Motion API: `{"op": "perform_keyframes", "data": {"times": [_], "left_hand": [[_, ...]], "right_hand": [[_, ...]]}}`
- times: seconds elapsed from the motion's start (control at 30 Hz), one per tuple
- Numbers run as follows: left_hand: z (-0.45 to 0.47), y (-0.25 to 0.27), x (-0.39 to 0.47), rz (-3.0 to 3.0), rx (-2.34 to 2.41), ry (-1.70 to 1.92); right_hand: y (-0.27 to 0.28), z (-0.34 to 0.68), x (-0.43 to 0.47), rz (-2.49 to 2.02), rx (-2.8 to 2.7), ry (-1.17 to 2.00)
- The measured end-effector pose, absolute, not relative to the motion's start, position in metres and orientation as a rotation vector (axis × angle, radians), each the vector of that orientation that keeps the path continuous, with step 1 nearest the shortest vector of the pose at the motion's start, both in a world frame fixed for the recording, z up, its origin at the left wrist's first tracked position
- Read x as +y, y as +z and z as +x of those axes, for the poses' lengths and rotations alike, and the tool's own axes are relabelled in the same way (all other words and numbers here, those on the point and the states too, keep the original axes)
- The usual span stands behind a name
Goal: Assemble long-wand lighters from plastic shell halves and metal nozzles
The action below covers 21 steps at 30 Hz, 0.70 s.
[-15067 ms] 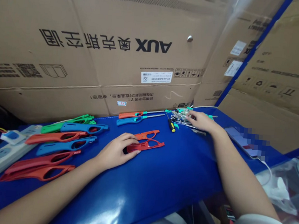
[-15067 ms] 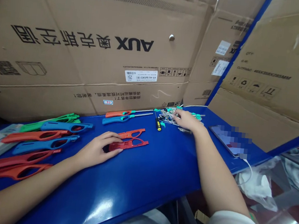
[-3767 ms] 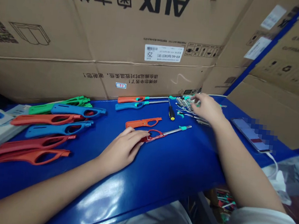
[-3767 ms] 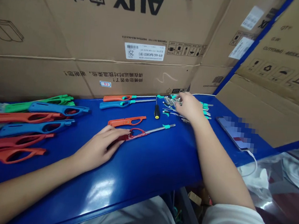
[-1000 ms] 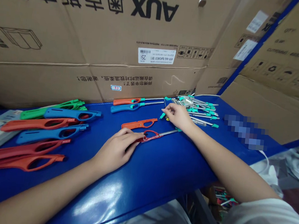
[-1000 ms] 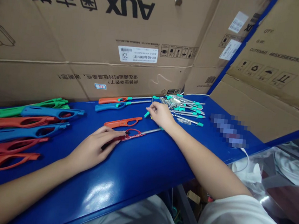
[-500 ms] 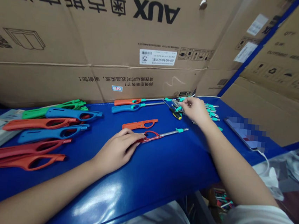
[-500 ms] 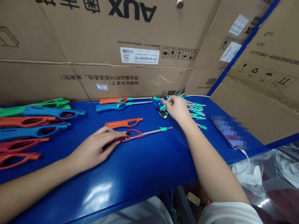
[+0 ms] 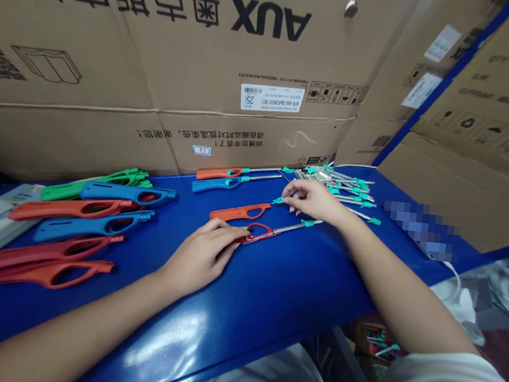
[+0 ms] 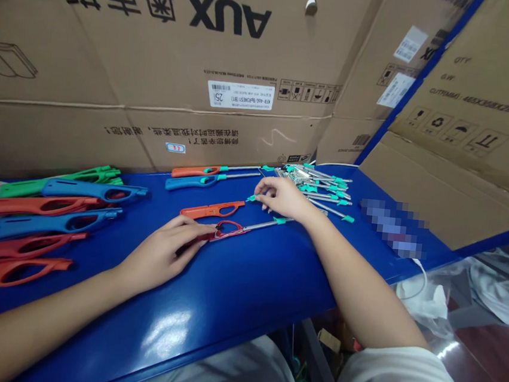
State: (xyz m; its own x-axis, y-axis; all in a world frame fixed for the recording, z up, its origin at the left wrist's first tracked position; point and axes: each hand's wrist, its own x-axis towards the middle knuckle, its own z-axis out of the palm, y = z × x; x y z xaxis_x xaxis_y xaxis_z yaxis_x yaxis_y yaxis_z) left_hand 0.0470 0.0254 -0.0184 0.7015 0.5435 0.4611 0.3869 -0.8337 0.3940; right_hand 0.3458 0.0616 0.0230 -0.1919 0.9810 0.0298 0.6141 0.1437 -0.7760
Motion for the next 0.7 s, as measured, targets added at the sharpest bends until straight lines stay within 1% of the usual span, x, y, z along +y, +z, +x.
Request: {"op": "perform_keyframes", "data": {"times": [0.2,0.33,0.43,0.6,0.7], "left_hand": [[0.047,-0.017,0.026,2.63,0.741,0.833],[0.047,-0.018,0.026,2.614,0.749,0.834],[0.048,-0.017,0.026,2.595,0.764,0.849],[0.05,-0.016,0.024,2.582,0.803,0.89],[0.05,-0.017,0.024,2.549,0.814,0.91]], "right_hand": [[0.023,0.358,0.062,-1.57,-2.263,0.608],[0.028,0.357,0.061,-1.565,-2.316,0.558],[0.034,0.353,0.056,-1.468,-2.286,0.507],[0.037,0.334,0.043,-1.118,-2.436,0.605],[0.03,0.321,0.04,-1.033,-2.556,0.654]]}}
